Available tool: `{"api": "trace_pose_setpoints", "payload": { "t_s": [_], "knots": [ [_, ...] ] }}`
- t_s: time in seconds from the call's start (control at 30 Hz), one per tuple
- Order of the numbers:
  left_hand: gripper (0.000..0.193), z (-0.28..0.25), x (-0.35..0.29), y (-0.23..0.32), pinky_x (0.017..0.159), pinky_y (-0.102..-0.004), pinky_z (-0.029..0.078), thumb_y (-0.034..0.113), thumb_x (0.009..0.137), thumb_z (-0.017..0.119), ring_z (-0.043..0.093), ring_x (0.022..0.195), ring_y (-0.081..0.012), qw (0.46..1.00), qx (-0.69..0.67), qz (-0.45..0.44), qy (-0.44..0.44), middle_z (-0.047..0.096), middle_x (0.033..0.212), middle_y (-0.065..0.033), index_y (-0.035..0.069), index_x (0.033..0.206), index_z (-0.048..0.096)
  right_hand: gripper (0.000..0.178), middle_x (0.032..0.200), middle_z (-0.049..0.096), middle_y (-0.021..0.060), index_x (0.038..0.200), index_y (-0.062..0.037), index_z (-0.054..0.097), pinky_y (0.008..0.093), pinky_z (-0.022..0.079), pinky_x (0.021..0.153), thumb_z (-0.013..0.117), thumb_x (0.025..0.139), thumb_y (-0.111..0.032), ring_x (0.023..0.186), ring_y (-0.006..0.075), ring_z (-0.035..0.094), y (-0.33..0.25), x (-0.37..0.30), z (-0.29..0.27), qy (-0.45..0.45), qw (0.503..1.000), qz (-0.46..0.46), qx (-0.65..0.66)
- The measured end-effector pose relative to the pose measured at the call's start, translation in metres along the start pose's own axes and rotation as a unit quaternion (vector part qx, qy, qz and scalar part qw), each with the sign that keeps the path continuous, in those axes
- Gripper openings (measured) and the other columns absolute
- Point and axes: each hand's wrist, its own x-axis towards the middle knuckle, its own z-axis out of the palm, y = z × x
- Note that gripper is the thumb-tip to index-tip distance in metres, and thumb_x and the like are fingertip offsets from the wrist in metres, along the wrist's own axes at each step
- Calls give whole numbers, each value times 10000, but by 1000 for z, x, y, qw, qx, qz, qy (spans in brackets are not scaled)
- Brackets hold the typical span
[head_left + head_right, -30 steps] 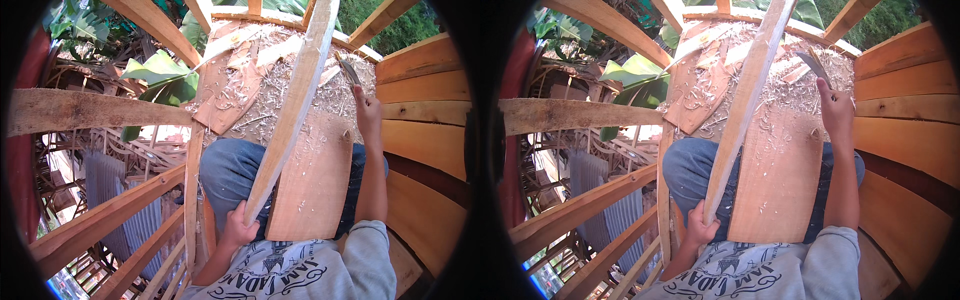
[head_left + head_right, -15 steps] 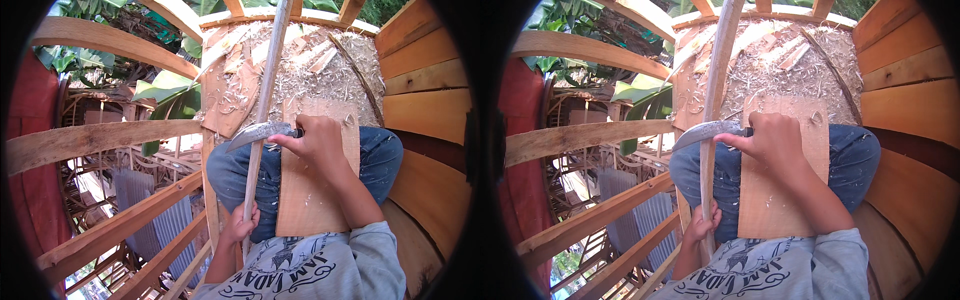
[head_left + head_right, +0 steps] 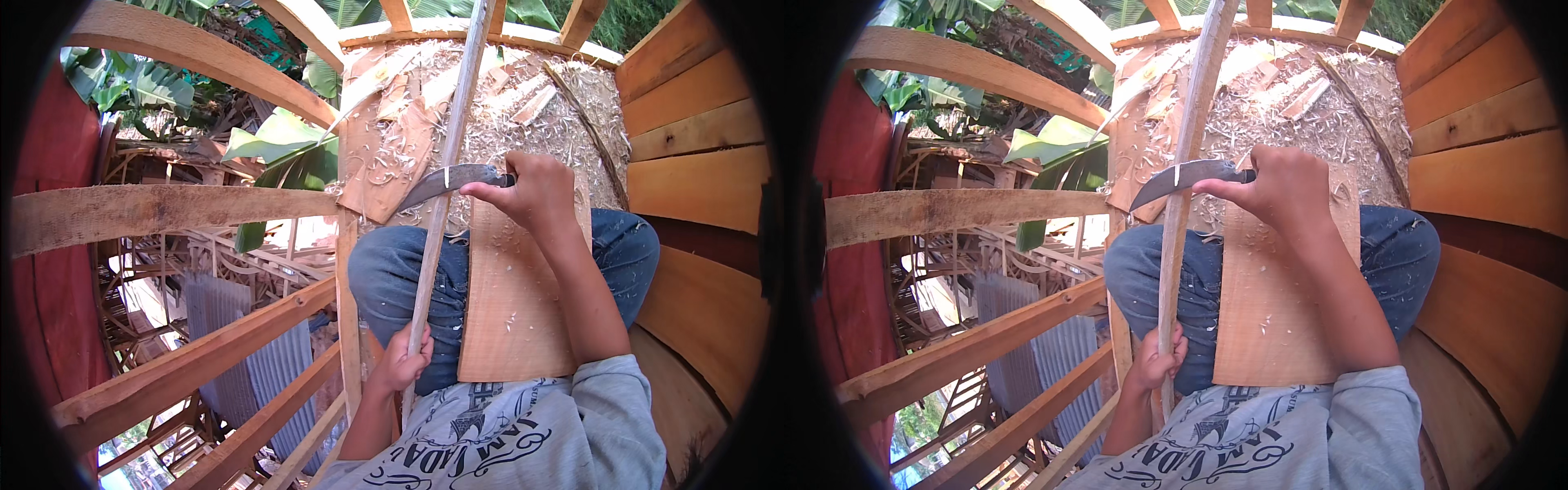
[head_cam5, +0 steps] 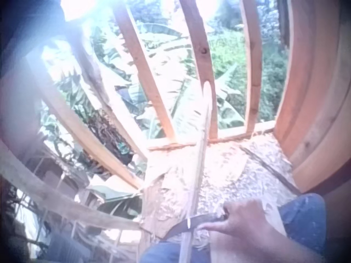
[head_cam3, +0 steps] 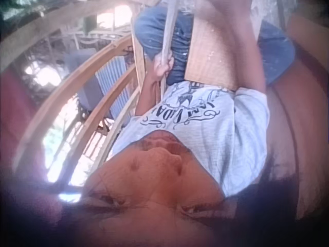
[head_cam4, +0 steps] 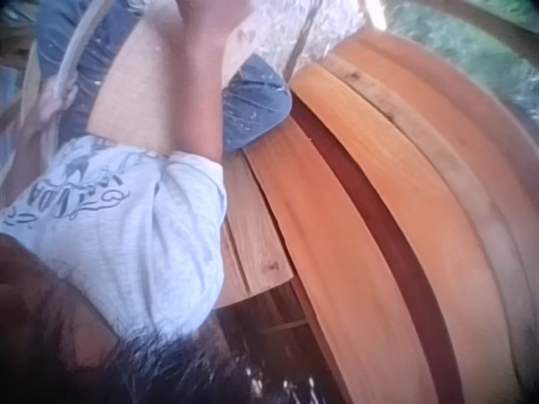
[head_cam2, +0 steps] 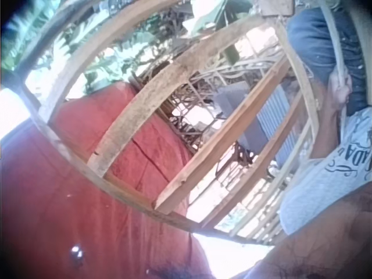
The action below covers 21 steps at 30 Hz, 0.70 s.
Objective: The person sits cross-legged on a wooden floor and uses a curved knife to shave and smooth a long, thin wooden stick. They hold the stick with their left hand and repeatedly scrape the surface with the knife in their right hand, producing wood shavings.
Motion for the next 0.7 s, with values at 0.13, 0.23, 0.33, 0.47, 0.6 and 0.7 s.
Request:
{"api": "trace_pose_setpoints", "payload": {
  "t_s": [0.13, 0.23, 0.33, 0.47, 0.6, 0.7],
  "knots": [
    [206, -1, -1, -2, 390, -220, 311, 13, 711, 465, 379, 458, -73, 1000, -5, 3, -5, 418, 626, -27, 51, 897, 382, 814, 444, 481, 92, 500, -42, 522, 349, 409, 425, 532, 575, -853, 426, 240, 529, 5, 17, -2, 16, 999, 30, 0],
    [200, -3, -1, -2, 393, -218, 311, 16, 717, 468, 382, 464, -70, 1000, -7, 10, -10, 419, 628, -25, 51, 895, 384, 772, 487, 484, 108, 539, -33, 513, 386, 399, 472, 578, 607, -800, 477, 270, 519, 4, 26, -10, -18, 999, 31, -8],
    [195, -2, 0, 0, 393, -217, 310, 16, 719, 466, 382, 464, -69, 1000, -14, 7, -9, 419, 629, -23, 48, 892, 384, 770, 487, 478, 109, 539, -33, 499, 385, 388, 464, 578, 614, -795, 472, 270, 513, 9, 33, -8, 1, 1000, 28, -11],
    [182, -3, 0, 3, 392, -216, 308, 13, 717, 458, 383, 460, -70, 1000, -11, -3, -18, 417, 630, -23, 48, 879, 382, 813, 429, 467, 66, 497, -51, 525, 334, 388, 405, 527, 583, -860, 395, 208, 504, 16, 37, 1, 53, 998, -11, -22],
    [201, -1, 0, 2, 386, -208, 323, 48, 697, 457, 374, 442, -68, 1000, 1, 4, -11, 401, 609, -17, 63, 874, 364, 812, 426, 464, 61, 493, -54, 520, 330, 375, 400, 533, 573, -862, 396, 207, 500, 17, 41, 3, 47, 999, -14, -21],
    [195, -1, -1, 3, 385, -207, 323, 52, 700, 454, 373, 441, -67, 1000, 0, 2, -8, 399, 606, -16, 64, 872, 363, 808, 423, 462, 57, 490, -54, 516, 328, 366, 397, 540, 571, -858, 395, 206, 495, 19, 44, 7, 65, 997, -29, -20]
  ]
}}
